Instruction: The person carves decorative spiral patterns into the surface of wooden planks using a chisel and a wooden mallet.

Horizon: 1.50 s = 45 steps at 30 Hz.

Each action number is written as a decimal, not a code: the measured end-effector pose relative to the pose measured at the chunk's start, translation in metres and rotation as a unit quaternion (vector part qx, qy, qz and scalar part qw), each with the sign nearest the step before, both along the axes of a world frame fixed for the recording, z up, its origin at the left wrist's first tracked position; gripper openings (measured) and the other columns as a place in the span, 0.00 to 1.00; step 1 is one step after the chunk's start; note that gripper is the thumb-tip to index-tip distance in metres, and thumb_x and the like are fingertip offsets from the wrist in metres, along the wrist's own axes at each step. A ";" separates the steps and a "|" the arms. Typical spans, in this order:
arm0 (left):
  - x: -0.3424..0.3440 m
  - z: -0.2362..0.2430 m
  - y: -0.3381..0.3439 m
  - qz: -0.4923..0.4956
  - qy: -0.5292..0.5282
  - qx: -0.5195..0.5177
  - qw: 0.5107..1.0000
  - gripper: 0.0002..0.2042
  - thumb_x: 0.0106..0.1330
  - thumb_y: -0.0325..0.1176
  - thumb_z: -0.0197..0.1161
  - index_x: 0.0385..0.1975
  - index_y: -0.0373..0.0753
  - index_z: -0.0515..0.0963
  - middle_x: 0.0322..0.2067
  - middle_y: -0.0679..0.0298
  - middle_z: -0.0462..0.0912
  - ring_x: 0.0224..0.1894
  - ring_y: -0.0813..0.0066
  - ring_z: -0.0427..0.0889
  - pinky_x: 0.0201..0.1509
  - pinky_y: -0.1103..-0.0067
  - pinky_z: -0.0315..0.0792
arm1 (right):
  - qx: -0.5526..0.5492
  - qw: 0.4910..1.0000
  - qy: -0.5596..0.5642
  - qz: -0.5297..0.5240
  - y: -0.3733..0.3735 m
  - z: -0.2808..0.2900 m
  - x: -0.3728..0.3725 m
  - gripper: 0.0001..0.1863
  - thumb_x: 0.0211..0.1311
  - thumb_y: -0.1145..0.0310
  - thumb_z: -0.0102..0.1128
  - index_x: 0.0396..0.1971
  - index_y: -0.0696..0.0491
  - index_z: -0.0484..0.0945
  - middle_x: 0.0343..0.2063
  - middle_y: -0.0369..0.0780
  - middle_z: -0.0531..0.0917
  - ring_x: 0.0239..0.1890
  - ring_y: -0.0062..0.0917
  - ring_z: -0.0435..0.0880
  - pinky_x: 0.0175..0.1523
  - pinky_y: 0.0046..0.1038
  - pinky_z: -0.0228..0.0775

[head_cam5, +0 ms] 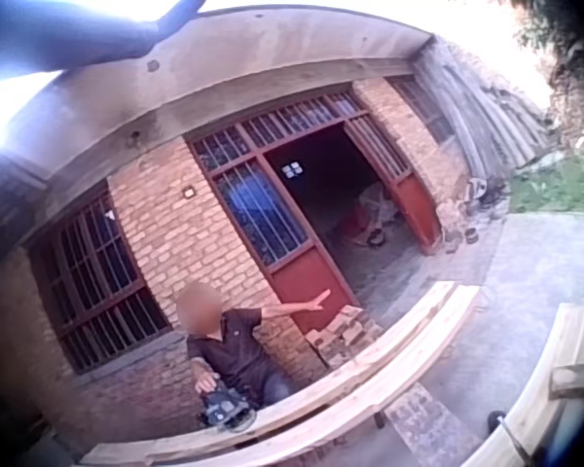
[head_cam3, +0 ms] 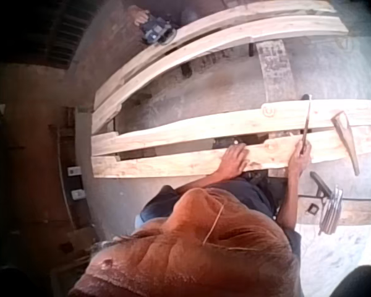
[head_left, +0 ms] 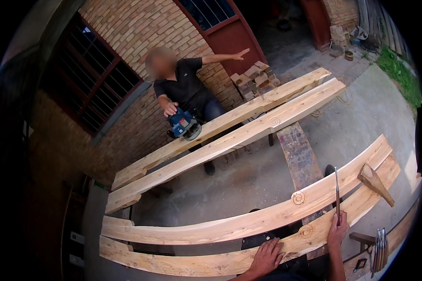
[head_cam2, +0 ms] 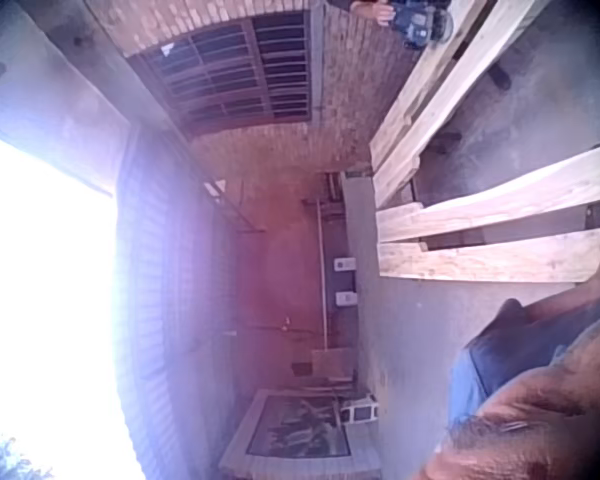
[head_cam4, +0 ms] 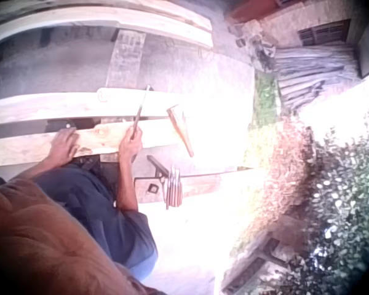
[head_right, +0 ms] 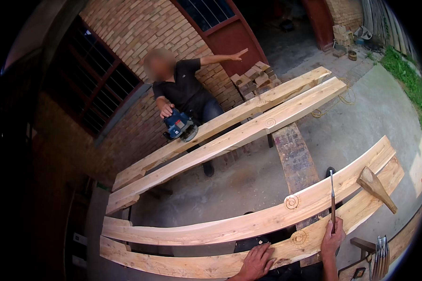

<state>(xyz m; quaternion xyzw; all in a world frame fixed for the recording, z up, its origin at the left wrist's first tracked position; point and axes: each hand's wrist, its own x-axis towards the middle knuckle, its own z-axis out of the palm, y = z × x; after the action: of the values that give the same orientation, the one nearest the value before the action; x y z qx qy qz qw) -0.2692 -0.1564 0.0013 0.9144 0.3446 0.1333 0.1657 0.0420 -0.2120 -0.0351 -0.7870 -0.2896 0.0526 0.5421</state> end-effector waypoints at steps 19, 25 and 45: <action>0.002 0.003 0.000 -0.003 0.008 0.001 1.000 0.24 0.82 0.43 0.64 0.68 0.35 0.77 0.72 0.46 0.77 0.72 0.46 0.77 0.81 0.56 0.67 | -0.018 1.000 0.004 -0.007 -0.001 -0.005 0.000 0.05 0.84 0.71 0.61 0.48 0.56 0.81 0.25 0.38 0.79 0.29 0.23 0.79 0.38 0.33 0.72; 0.000 -0.005 -0.004 0.011 0.010 -0.008 1.000 0.26 0.78 0.43 0.66 0.69 0.34 0.77 0.73 0.43 0.75 0.74 0.41 0.74 0.82 0.50 0.65 | -0.010 1.000 0.001 -0.005 -0.001 -0.002 -0.001 0.05 0.83 0.71 0.61 0.49 0.56 0.81 0.25 0.39 0.80 0.28 0.26 0.80 0.38 0.35 0.73; 0.002 0.005 0.000 -0.002 0.004 0.009 1.000 0.23 0.80 0.43 0.66 0.67 0.35 0.78 0.71 0.46 0.77 0.71 0.46 0.78 0.80 0.56 0.68 | -0.013 1.000 -0.010 -0.002 -0.001 -0.001 0.000 0.06 0.82 0.72 0.63 0.51 0.57 0.82 0.24 0.42 0.82 0.26 0.32 0.82 0.37 0.39 0.74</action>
<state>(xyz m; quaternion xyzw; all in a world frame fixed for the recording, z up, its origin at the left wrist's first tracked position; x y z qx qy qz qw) -0.2673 -0.1567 0.0067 0.9169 0.3427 0.1320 0.1566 0.0421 -0.2131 -0.0364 -0.7951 -0.2924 0.0472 0.5292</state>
